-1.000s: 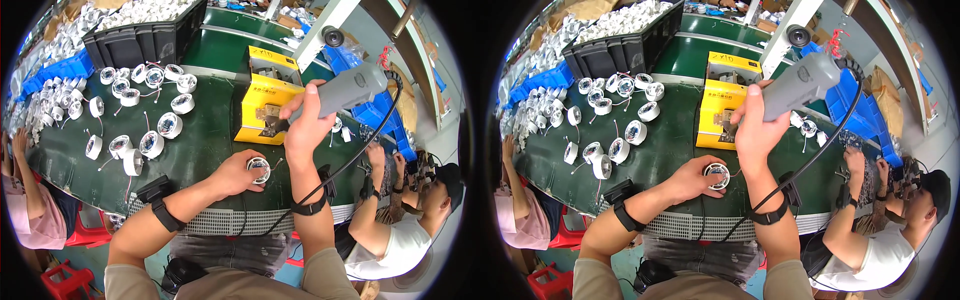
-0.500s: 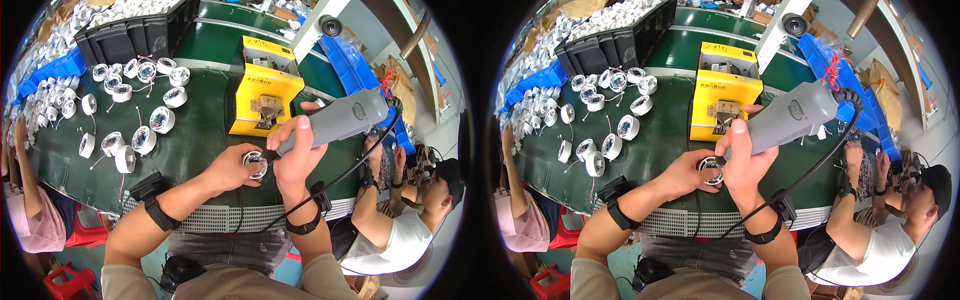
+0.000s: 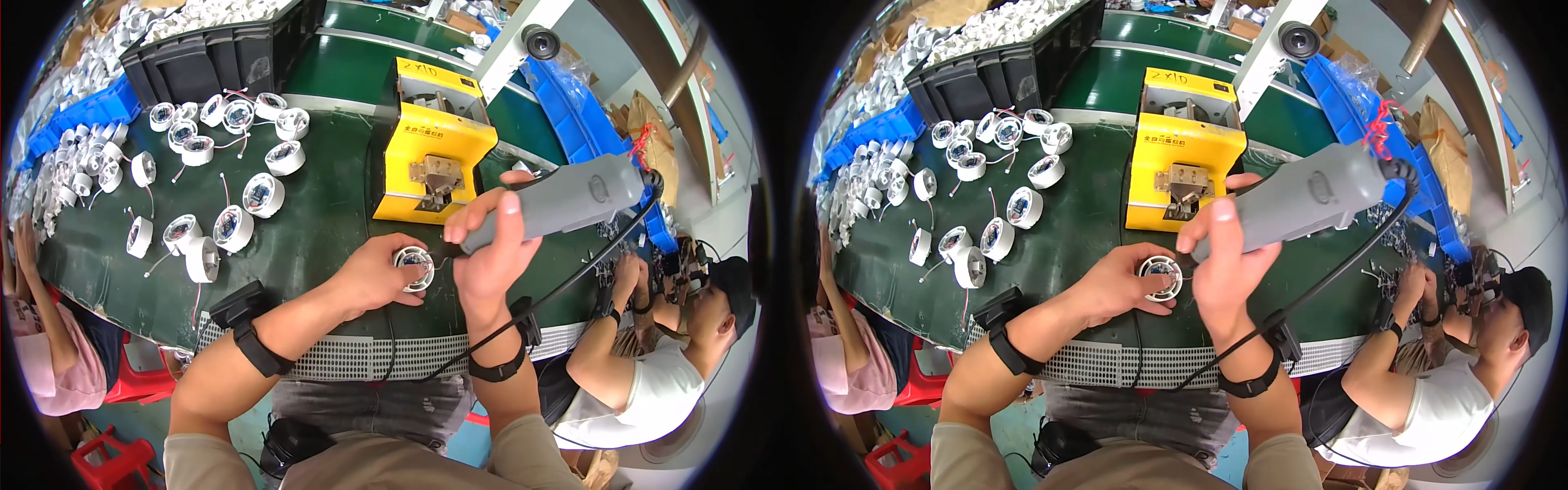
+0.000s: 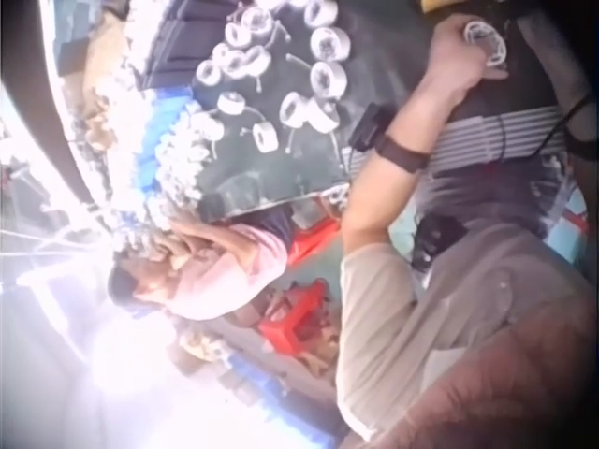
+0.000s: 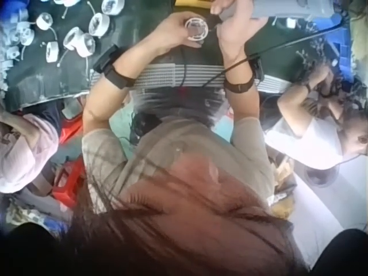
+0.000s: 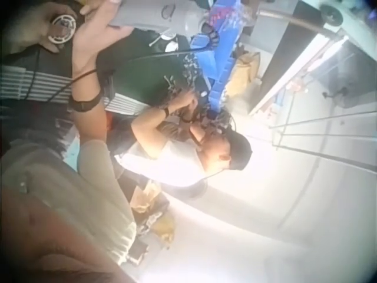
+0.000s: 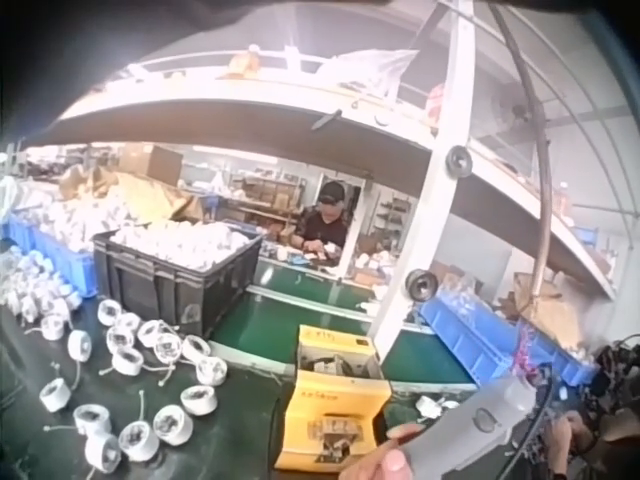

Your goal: The person assembles camera housings by inserting internal components and wires into the plastic shells. They use a power screwdriver to secure the parts before placing the completed units onto the green workbench.

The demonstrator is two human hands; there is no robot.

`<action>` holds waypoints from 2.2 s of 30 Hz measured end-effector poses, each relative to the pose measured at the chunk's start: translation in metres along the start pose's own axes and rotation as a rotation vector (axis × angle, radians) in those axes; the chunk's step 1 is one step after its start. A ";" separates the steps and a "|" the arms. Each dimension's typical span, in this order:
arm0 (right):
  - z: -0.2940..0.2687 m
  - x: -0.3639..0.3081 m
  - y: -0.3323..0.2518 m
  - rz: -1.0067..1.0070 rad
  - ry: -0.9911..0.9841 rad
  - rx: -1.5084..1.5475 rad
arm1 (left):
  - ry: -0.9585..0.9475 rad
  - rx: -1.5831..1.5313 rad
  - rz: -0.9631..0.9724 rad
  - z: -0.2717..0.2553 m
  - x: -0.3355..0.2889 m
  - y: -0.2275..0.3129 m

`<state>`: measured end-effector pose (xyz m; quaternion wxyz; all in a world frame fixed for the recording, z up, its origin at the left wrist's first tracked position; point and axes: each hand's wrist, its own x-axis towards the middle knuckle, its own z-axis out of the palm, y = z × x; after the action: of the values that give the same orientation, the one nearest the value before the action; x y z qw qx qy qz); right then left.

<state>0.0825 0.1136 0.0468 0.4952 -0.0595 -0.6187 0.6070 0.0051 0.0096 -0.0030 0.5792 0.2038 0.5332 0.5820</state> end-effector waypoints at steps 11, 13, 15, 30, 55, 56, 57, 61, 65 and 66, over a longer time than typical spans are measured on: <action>0.001 -0.002 0.001 0.067 0.017 0.049 | -0.005 0.025 0.032 -0.001 0.003 -0.004; 0.002 -0.003 0.001 0.075 0.005 0.056 | -0.007 0.026 0.027 -0.002 0.002 -0.003; 0.003 -0.003 0.002 0.072 0.000 0.056 | -0.008 0.026 0.023 -0.002 0.002 -0.003; 0.006 -0.008 0.005 0.054 -0.041 0.060 | -0.014 0.009 0.025 -0.002 0.000 -0.003; -0.106 0.066 0.033 0.044 0.116 -0.901 | 1.369 1.152 0.530 -0.094 -0.077 0.064; -0.133 0.076 0.048 -0.149 0.156 -1.277 | 1.419 1.167 0.533 -0.095 -0.077 0.068; -0.145 0.082 0.058 -0.140 0.173 -1.558 | 1.489 1.151 0.672 -0.095 -0.076 0.068; -0.184 0.092 0.083 -0.097 0.097 -1.792 | 0.756 0.909 0.662 -0.076 -0.072 0.069; -0.167 0.069 0.064 -0.342 -0.069 -1.630 | 0.157 0.832 0.177 -0.048 -0.060 0.060; -0.154 0.056 0.050 -0.437 -0.083 -1.548 | 0.067 0.784 0.147 -0.044 -0.053 0.052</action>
<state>0.1334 0.2708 0.0018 0.3976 -0.2410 -0.8793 -0.1030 -0.0430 -0.0424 0.0465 0.3966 0.4278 0.7176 0.3804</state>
